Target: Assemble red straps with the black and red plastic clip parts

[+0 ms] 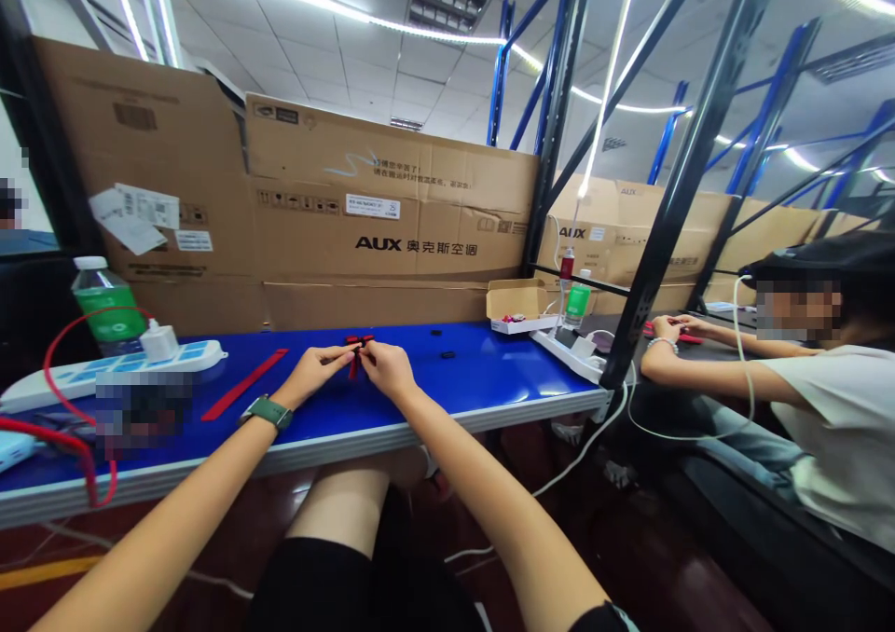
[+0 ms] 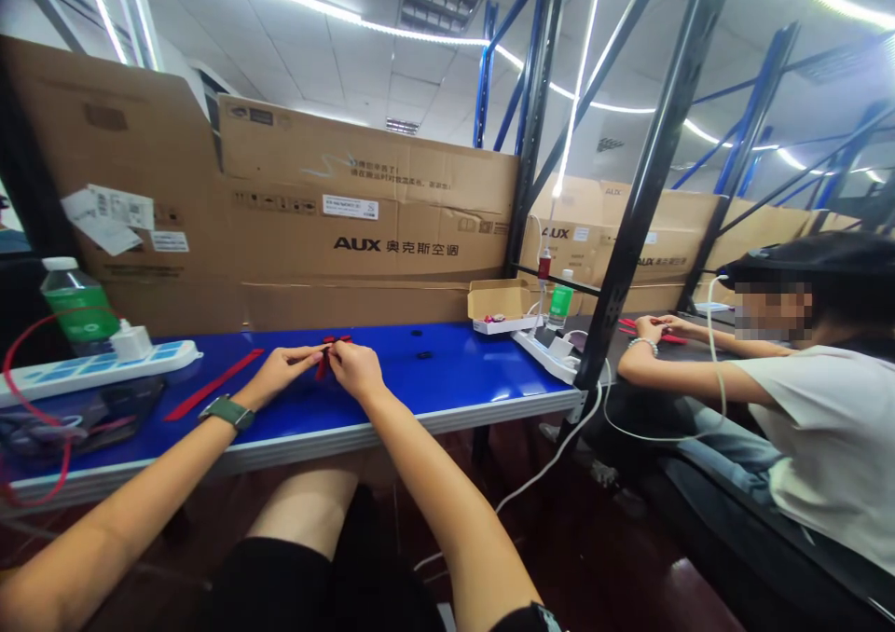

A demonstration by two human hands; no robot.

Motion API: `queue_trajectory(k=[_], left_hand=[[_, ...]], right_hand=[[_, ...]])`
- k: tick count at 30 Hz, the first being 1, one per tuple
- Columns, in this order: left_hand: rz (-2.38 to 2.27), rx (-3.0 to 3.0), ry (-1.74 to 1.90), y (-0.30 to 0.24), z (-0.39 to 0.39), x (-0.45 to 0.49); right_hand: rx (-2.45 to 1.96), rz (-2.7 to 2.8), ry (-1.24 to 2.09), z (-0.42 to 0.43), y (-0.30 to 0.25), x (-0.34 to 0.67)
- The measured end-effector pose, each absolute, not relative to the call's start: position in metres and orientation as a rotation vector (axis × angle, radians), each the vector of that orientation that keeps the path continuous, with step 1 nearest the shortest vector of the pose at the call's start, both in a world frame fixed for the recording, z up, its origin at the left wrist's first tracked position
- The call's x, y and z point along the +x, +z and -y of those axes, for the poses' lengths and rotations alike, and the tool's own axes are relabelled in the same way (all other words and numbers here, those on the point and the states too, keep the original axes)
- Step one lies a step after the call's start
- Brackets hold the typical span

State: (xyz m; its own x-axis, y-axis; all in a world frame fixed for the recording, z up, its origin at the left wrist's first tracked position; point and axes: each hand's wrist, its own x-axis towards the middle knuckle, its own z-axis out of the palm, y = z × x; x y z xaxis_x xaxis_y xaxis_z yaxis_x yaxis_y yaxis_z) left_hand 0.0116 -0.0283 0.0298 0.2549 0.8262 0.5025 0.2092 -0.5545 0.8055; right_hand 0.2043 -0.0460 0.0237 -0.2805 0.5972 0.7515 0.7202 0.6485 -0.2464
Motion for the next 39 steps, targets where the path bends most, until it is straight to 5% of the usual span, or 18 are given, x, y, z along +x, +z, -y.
queue_trajectory(k=[8, 23, 30, 39], left_hand=[[-0.881, 1.683, 1.345, 0.029, 0.029, 0.012], [-1.028, 2.127, 1.414, 0.022, 0.021, 0.006], [-1.160, 2.432, 1.407, 0.030, 0.034, 0.010], [-1.071, 2.305, 1.485, 0.026, 0.026, 0.010]], right_hand=[[-1.063, 1.901, -0.116, 0.051, 0.029, 0.205], [-0.811, 1.949, 0.268, 0.042, 0.025, 0.205], [-0.808, 1.786, 0.836, 0.034, 0.015, 0.194], [-0.734, 1.773, 0.690, 0.023, 0.010, 0.200]])
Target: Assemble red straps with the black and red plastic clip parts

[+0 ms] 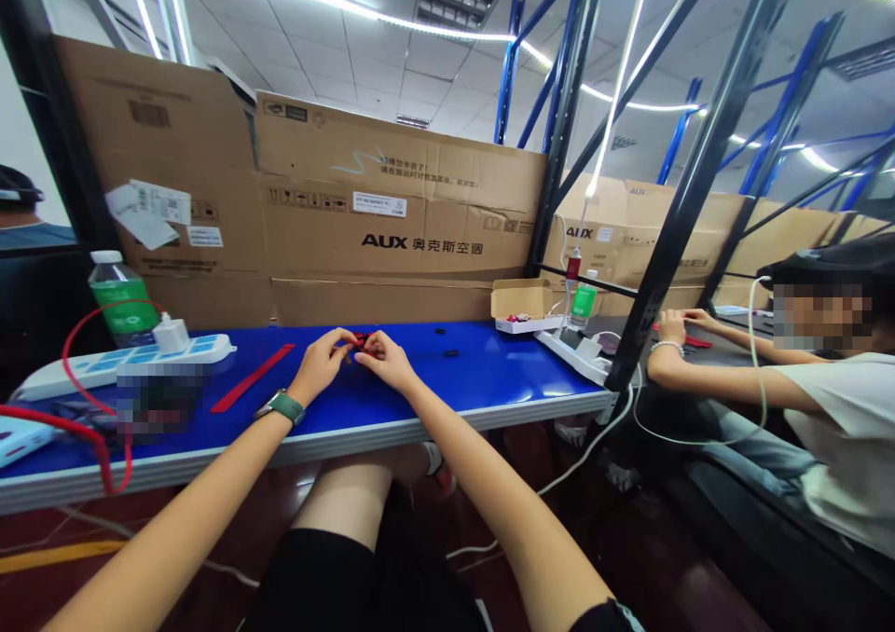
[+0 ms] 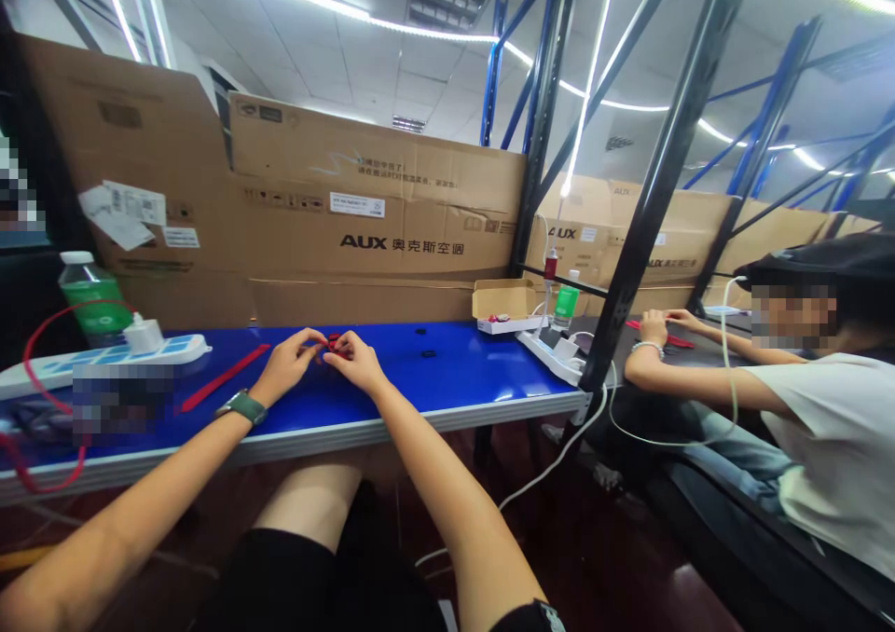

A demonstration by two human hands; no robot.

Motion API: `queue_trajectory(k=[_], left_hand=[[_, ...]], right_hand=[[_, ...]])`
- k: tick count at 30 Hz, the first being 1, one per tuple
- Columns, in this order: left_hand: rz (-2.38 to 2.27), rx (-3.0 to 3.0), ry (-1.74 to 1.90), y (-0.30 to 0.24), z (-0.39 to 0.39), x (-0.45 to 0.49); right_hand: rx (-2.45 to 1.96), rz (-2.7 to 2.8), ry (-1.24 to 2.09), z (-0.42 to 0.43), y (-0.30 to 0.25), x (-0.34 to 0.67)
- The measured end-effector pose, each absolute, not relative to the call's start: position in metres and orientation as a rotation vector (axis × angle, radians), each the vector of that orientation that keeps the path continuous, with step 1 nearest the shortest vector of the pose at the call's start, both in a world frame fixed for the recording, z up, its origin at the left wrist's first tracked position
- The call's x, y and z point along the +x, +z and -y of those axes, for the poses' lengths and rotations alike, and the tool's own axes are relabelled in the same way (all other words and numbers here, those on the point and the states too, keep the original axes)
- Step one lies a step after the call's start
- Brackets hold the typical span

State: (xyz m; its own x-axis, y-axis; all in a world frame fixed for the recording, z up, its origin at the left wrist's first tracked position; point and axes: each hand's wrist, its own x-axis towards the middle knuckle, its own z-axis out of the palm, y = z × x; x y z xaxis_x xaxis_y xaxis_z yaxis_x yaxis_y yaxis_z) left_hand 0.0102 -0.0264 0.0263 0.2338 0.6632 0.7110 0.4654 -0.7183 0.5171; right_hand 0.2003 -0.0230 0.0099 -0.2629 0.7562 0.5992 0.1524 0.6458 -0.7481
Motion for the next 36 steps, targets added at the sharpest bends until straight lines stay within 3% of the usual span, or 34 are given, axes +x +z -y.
queue_trajectory(k=[4, 10, 18, 36], left_hand=[[-1.030, 2.180, 1.543, 0.022, 0.022, 0.013], [-0.991, 2.160, 1.289, 0.014, 0.012, 0.013], [-0.829, 2.154, 1.224, 0.014, 0.016, 0.014], [-0.874, 1.907, 1.284, 0.034, 0.036, 0.014]], right_hand=[[-0.809, 1.734, 0.642, 0.021, 0.011, 0.200], [-0.819, 1.746, 0.514, 0.029, 0.016, 0.201], [-0.773, 1.755, 0.452, 0.043, 0.028, 0.202], [-0.659, 1.691, 0.586, 0.051, 0.037, 0.201]])
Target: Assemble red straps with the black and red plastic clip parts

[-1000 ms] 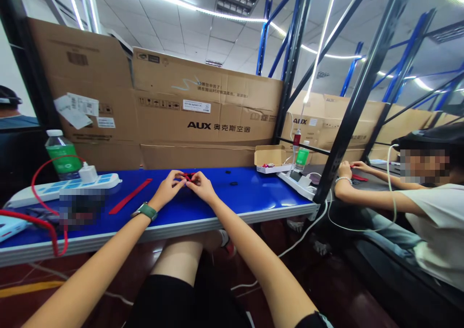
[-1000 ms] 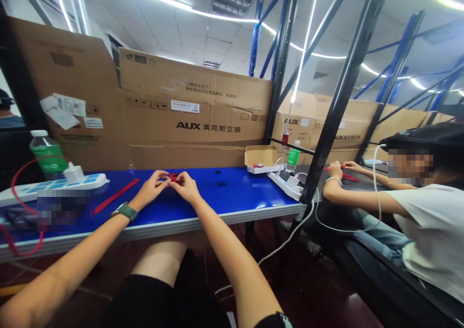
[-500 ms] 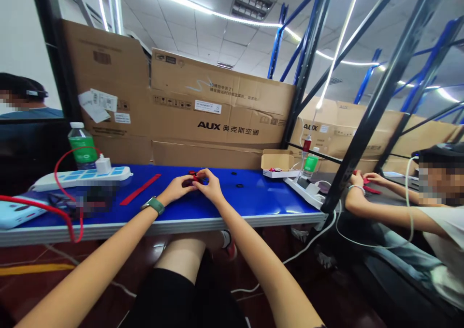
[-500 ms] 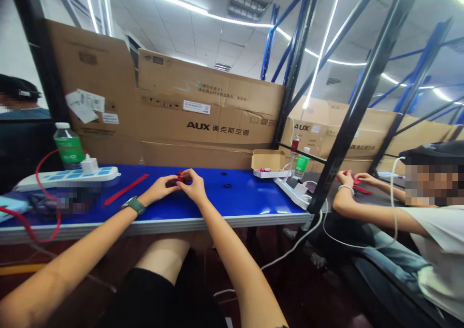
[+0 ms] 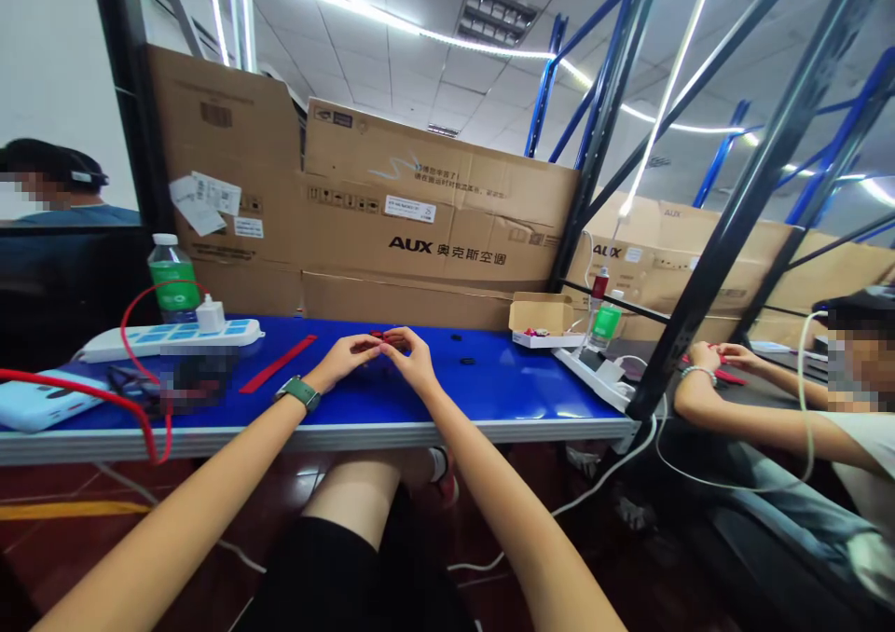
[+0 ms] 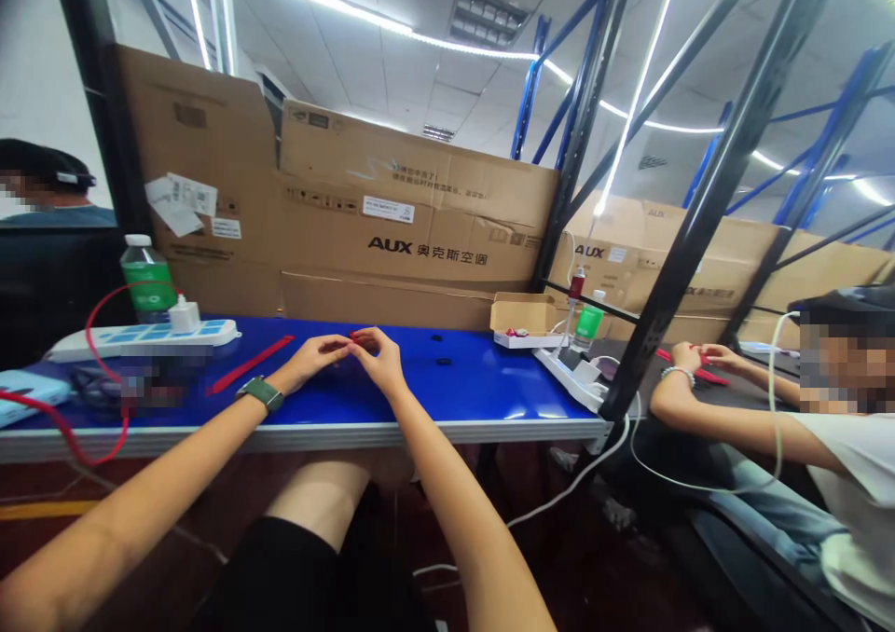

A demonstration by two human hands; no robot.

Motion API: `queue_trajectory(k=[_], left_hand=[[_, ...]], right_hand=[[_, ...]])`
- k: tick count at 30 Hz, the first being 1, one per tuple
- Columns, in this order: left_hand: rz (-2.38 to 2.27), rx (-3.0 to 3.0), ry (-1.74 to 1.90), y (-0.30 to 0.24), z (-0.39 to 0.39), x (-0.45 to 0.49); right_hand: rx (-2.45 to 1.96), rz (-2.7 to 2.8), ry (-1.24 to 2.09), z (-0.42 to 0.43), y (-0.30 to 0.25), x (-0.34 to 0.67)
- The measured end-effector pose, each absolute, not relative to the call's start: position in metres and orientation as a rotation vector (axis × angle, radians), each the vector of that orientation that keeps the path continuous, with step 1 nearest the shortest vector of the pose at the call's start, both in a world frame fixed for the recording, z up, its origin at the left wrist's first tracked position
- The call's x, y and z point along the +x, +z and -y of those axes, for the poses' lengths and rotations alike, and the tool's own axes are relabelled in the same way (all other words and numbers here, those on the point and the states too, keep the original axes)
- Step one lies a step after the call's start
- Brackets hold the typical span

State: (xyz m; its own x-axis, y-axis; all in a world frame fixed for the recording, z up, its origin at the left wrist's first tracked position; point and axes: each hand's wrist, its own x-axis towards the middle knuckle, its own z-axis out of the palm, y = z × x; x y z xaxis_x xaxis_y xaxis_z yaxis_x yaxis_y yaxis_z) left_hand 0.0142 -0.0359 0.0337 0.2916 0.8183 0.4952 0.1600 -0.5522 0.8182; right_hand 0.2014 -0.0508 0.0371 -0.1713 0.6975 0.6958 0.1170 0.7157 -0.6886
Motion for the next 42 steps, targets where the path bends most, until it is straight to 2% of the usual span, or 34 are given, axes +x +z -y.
queue_trajectory(k=[7, 14, 21, 42], left_hand=[[-0.881, 1.944, 1.385, 0.024, 0.025, 0.014], [-0.926, 2.096, 1.420, 0.020, 0.024, 0.013], [-0.953, 1.998, 1.510, 0.026, 0.027, 0.012], [-0.799, 1.951, 1.420, 0.025, 0.021, 0.010]], right_hand=[[-0.637, 1.692, 0.635, 0.044, 0.036, 0.205], [-0.635, 1.461, 0.661, 0.031, 0.027, 0.205], [-0.705, 1.646, 0.640, 0.032, 0.025, 0.204], [-0.745, 1.684, 0.582, 0.032, 0.023, 0.206]])
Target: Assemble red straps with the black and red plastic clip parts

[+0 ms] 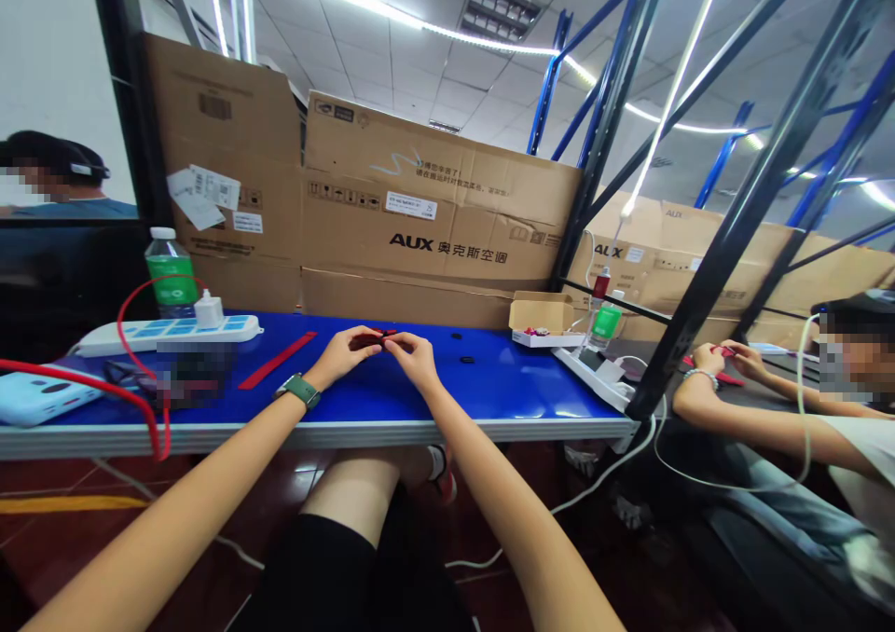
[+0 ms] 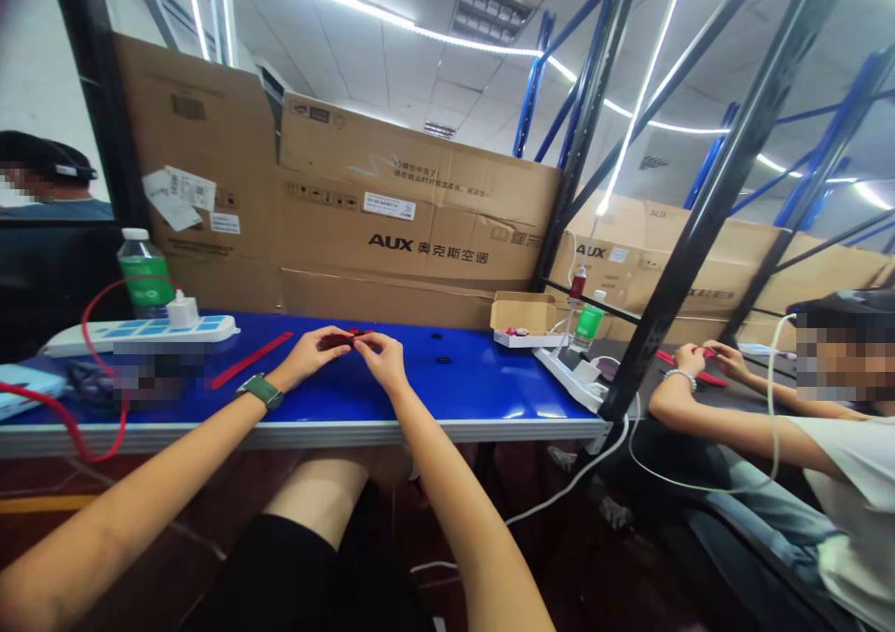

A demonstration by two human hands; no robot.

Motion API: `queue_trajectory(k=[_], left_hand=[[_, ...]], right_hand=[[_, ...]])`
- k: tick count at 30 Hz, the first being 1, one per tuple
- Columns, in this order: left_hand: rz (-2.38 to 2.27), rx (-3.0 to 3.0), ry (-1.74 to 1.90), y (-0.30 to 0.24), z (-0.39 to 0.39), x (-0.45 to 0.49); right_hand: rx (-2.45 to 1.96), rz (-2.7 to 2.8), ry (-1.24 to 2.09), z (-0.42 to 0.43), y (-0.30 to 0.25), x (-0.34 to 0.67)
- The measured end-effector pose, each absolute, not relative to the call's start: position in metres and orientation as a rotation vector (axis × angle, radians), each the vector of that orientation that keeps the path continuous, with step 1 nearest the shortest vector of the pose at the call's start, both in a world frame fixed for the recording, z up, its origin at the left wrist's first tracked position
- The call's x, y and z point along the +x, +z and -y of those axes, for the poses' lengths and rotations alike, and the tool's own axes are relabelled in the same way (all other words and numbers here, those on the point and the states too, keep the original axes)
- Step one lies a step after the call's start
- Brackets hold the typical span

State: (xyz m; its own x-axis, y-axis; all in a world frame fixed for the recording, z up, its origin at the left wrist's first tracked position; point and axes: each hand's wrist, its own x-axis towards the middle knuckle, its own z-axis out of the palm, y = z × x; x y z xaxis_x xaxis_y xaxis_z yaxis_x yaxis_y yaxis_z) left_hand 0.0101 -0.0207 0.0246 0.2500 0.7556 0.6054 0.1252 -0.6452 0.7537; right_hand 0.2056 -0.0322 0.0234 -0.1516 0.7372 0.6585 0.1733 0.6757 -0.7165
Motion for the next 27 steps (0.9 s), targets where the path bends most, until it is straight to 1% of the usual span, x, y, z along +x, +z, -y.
queue_trajectory(k=[14, 23, 27], left_hand=[[-0.795, 1.905, 1.452, 0.024, 0.019, 0.011], [-0.811, 1.928, 1.425, 0.024, 0.021, 0.010], [-0.799, 1.971, 1.428, 0.022, 0.018, 0.009]], right_hand=[[-0.666, 1.751, 0.455, 0.044, 0.028, 0.205], [-0.713, 1.740, 0.344, 0.042, 0.028, 0.207], [-0.757, 1.717, 0.349, 0.040, 0.026, 0.208]])
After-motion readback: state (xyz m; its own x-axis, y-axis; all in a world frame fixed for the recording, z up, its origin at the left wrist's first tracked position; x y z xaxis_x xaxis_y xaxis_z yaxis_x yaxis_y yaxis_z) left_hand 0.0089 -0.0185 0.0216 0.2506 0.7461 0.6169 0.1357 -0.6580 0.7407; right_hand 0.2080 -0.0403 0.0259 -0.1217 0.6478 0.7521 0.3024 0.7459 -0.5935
